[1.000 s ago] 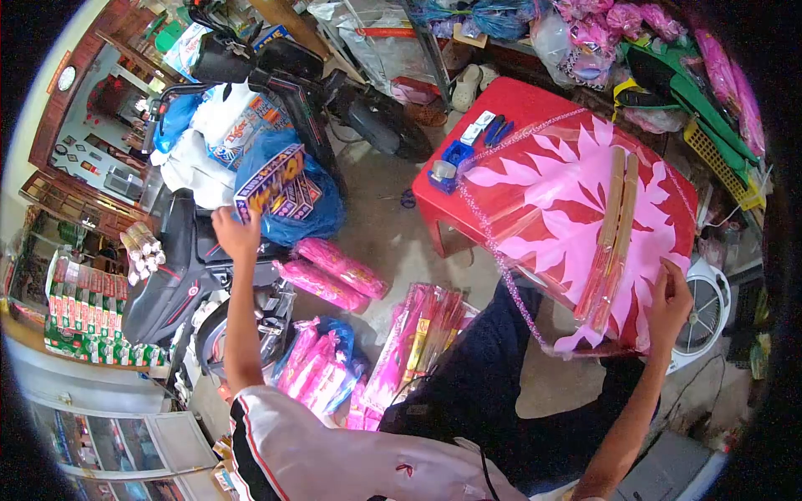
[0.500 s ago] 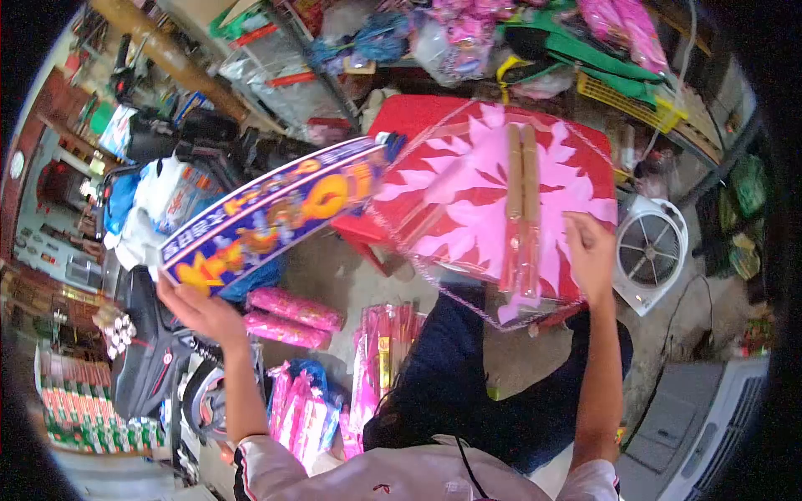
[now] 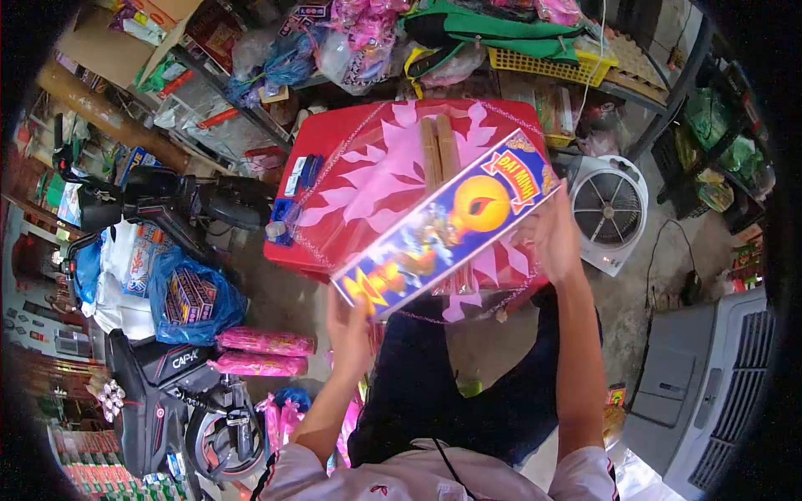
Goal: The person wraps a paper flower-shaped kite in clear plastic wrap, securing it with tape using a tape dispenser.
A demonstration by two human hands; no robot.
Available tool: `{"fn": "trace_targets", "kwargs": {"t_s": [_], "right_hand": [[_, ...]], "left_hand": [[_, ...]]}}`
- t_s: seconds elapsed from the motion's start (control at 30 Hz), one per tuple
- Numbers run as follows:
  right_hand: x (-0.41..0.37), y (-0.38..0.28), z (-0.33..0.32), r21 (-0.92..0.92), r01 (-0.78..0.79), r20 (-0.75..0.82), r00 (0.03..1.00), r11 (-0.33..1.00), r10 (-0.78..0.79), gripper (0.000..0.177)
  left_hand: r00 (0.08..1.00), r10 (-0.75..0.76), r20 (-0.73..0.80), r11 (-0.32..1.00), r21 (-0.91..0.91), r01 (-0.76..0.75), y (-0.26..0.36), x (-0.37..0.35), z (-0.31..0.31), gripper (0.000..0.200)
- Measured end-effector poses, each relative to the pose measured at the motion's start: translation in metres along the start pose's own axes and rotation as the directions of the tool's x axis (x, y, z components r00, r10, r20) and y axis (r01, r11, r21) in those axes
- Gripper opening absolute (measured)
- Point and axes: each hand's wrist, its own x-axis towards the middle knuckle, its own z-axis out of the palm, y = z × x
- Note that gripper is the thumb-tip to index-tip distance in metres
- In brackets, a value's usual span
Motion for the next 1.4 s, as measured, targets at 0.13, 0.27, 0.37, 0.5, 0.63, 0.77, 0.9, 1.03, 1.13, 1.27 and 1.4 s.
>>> {"fn": "trace_targets", "kwargs": {"t_s": [0.13, 0.27, 0.37, 0.5, 0.63, 0.77, 0.9, 1.03, 1.13, 1.27, 1.4], "right_hand": [[0.003, 0.000, 0.003, -0.027, 0.026, -0.171, 0.985, 0.999, -0.030, 0.067], [0.002, -0.002, 0.019, 0.028, 0.069, -0.254, 0.965, 0.997, -0.060, 0.058], [0.003, 0.001, 0.010, 0.048, 0.104, -0.231, 0.969, 0.993, -0.090, 0.046], [0.002, 0.008, -0.007, -0.009, 0.012, -0.082, 0.997, 1.000, -0.013, 0.044], [-0.014, 0.001, -0.003, -0.109, -0.130, 0.133, 0.981, 0.985, 0.144, 0.052], [-0.004, -0.003, -0.002, -0.004, -0.198, 0.187, 0.963, 0.980, 0.195, 0.050], [-0.006, 0.006, 0.015, -0.029, -0.201, 0.156, 0.967, 0.979, 0.203, 0.044], [-0.017, 0.016, 0.049, -0.177, -0.233, 0.256, 0.927, 0.956, 0.273, 0.052], [-0.020, 0.022, 0.055, -0.247, -0.253, 0.317, 0.891, 0.935, 0.324, 0.056], [-0.014, 0.015, 0.046, -0.257, -0.192, 0.249, 0.934, 0.947, 0.257, 0.057], [-0.008, 0.019, 0.029, -0.488, 0.026, 0.150, 0.987, 0.872, 0.055, 0.060]], "left_hand": [[0.977, -0.124, 0.174, 0.981, 0.167, 0.095, -0.007, -0.021, -0.008, 0.065], [0.981, -0.114, 0.156, 0.993, 0.059, 0.105, -0.018, -0.028, -0.002, 0.067], [0.999, -0.024, 0.031, 0.996, 0.085, 0.022, 0.001, -0.022, 0.008, 0.066], [0.985, 0.027, -0.168, 0.999, 0.029, -0.022, 0.001, 0.007, -0.021, 0.053], [0.987, 0.091, -0.136, 0.985, -0.132, -0.109, 0.039, 0.037, -0.016, 0.056], [0.995, 0.101, -0.004, 0.924, -0.370, -0.096, 0.056, 0.055, 0.003, 0.068], [0.941, 0.146, 0.306, 0.989, -0.051, -0.137, 0.041, 0.061, 0.039, 0.088], [0.898, 0.245, 0.366, 0.959, 0.047, -0.281, 0.023, 0.068, 0.076, 0.100], [0.918, 0.263, 0.297, 0.957, 0.042, -0.287, 0.019, 0.076, 0.093, 0.098], [0.936, 0.211, 0.283, 0.973, 0.031, -0.229, 0.012, 0.096, 0.094, 0.079], [0.918, 0.011, 0.395, 0.992, 0.112, -0.060, 0.002, 0.097, 0.090, 0.066]]}}
